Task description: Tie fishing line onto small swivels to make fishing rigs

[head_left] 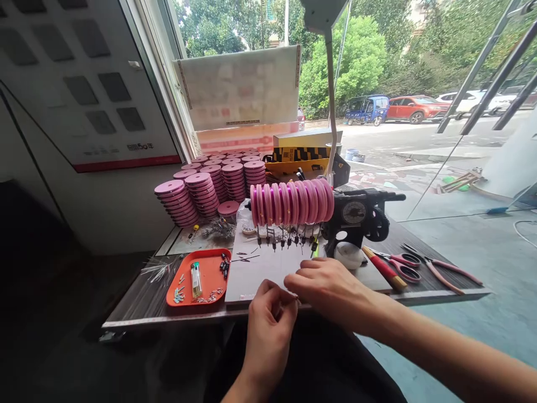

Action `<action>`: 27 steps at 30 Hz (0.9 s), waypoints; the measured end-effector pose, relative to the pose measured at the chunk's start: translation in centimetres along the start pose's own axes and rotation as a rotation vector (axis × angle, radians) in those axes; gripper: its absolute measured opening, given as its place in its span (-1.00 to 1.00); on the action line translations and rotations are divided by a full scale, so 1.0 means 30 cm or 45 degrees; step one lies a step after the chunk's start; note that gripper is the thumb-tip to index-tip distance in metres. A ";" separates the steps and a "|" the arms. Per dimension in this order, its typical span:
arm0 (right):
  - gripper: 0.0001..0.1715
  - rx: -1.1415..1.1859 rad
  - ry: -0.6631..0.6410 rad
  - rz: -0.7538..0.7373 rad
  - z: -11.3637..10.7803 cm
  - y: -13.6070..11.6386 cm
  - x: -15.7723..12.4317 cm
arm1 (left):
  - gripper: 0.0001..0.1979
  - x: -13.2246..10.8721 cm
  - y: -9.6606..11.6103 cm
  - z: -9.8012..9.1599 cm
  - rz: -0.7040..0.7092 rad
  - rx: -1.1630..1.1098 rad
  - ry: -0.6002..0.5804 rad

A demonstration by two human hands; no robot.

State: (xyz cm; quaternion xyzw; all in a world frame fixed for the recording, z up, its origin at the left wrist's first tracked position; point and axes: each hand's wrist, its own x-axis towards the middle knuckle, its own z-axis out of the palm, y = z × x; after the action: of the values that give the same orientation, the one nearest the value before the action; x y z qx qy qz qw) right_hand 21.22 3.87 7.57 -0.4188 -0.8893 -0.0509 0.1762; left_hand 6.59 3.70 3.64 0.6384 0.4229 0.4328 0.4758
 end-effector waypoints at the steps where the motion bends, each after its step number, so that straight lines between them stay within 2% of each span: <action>1: -0.85 -0.012 -0.040 0.004 -0.004 0.008 0.013 | -0.82 0.002 -0.001 0.000 0.017 0.035 0.008; 3: -0.87 -0.015 -0.057 0.058 -0.002 0.014 0.025 | -0.83 -0.001 -0.006 0.005 0.135 0.184 0.081; 7: -0.87 -0.003 -0.010 0.237 0.008 0.006 0.032 | -0.82 -0.016 -0.034 0.017 0.605 0.594 0.261; 10: -0.84 0.020 0.026 0.294 0.009 0.007 0.048 | -0.77 -0.018 -0.053 0.012 0.824 0.725 0.185; 13: -0.79 0.055 0.095 0.347 0.010 0.014 0.055 | -0.74 -0.013 -0.052 0.006 0.809 0.602 0.052; 16: -0.84 0.088 0.199 0.386 0.008 0.012 0.018 | -0.80 -0.010 -0.035 0.016 0.545 0.284 -0.046; 18: -0.87 0.144 0.402 0.320 0.004 0.003 -0.041 | -0.87 -0.008 -0.021 0.029 0.190 -0.026 -0.083; 21: -0.83 0.173 0.797 0.121 0.006 -0.014 -0.152 | -0.94 -0.003 -0.002 0.049 -0.443 -0.568 -0.154; 22: -0.80 0.138 0.856 0.055 0.012 -0.018 -0.186 | -0.96 -0.001 0.002 0.054 -0.601 -0.713 -0.176; 24: -0.75 0.028 0.806 -0.068 0.032 -0.022 -0.235 | -0.95 0.002 0.010 0.063 -0.801 -0.882 -0.211; 27: -0.74 -0.084 0.697 -0.228 0.073 -0.021 -0.259 | -0.91 0.003 0.019 0.075 -0.914 -0.960 -0.204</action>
State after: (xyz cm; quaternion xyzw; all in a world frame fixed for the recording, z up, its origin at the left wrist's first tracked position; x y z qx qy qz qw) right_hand 24.71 -1.64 2.80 -0.3148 -0.8401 -0.2064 0.3906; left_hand 8.83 3.12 3.82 0.2689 0.3923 0.3145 0.8215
